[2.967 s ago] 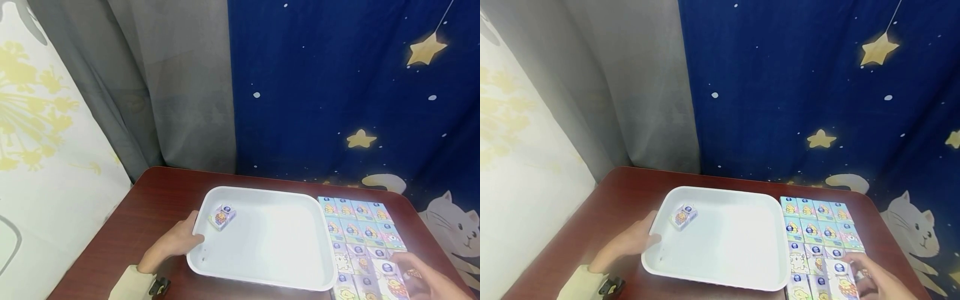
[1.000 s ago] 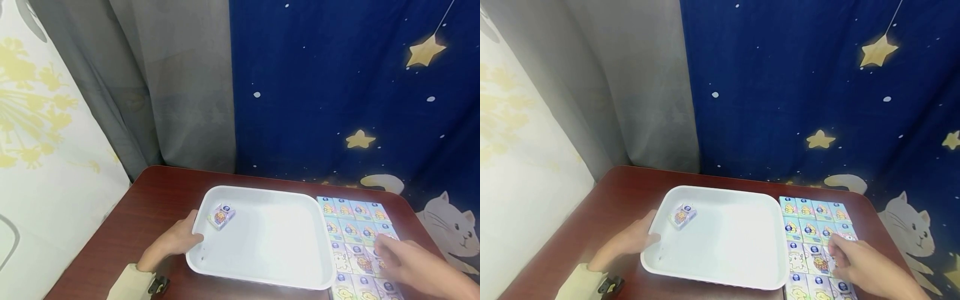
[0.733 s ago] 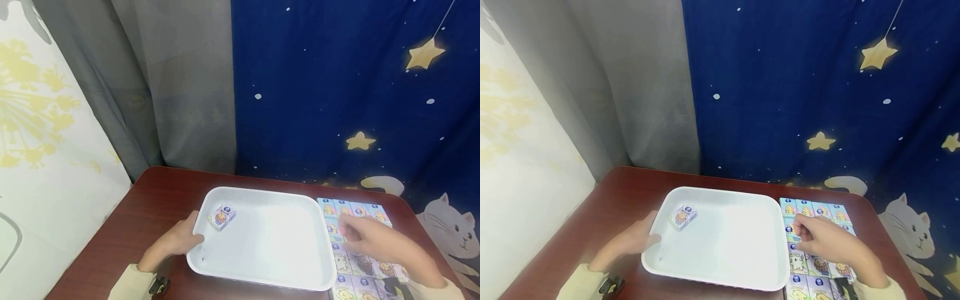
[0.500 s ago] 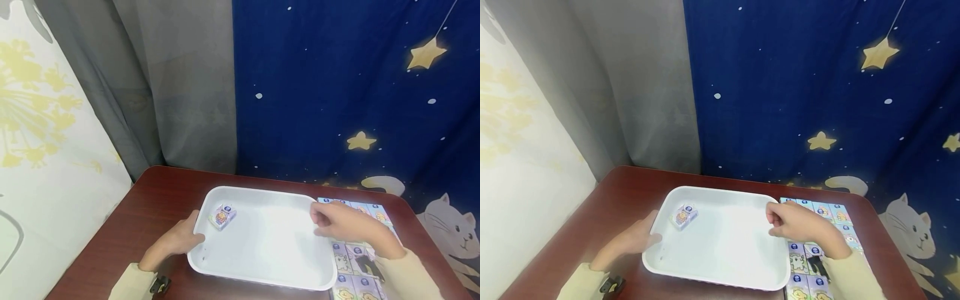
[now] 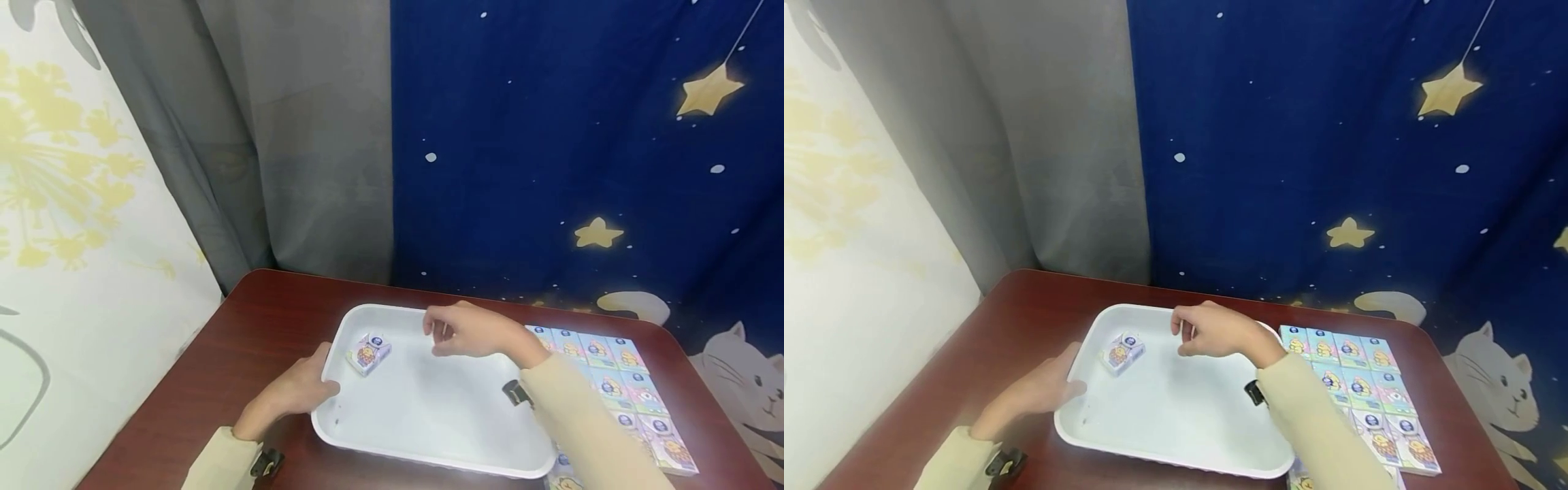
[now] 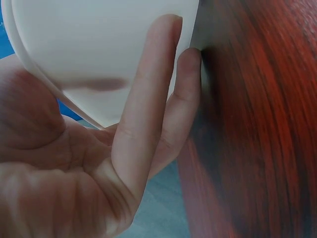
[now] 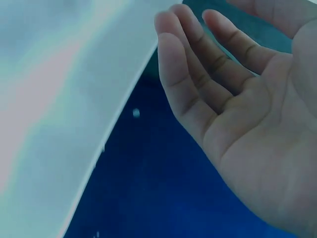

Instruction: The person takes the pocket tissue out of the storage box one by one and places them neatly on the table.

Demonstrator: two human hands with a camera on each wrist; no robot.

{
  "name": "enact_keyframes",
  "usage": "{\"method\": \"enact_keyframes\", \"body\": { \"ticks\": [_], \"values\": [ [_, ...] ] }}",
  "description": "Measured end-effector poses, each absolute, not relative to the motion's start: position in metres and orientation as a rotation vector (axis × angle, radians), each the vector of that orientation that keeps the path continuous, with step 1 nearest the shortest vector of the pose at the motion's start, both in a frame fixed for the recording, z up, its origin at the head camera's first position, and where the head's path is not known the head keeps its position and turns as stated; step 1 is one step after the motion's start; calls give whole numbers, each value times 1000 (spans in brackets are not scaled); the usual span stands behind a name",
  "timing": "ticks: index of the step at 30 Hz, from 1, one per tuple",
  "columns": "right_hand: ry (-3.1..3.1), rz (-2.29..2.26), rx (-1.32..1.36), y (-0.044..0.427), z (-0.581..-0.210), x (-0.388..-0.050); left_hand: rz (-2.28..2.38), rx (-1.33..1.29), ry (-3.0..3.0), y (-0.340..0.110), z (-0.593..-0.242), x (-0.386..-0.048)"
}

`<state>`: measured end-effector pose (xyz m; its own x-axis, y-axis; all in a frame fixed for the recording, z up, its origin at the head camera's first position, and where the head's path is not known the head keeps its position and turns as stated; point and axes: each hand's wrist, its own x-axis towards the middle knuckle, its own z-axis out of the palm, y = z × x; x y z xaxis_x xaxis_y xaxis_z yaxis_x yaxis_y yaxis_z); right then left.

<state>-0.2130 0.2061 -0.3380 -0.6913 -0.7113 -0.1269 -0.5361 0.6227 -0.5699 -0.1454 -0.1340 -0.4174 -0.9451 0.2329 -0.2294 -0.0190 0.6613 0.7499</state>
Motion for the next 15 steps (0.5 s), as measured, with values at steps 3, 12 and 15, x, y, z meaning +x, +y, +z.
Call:
{"method": "enact_keyframes", "body": {
  "ticks": [3, 12, 15],
  "values": [
    [2499, -737, -1010, 188, -346, -219, 1171, 171, 2575, -134, -418, -146],
    [2472, -753, -1034, 141, -371, -227, 1162, 190, 2573, -136, -422, -148],
    [2459, -714, -1063, 128, -378, -227, 1159, 208, 2576, -137, -421, -148]
  ]
}}
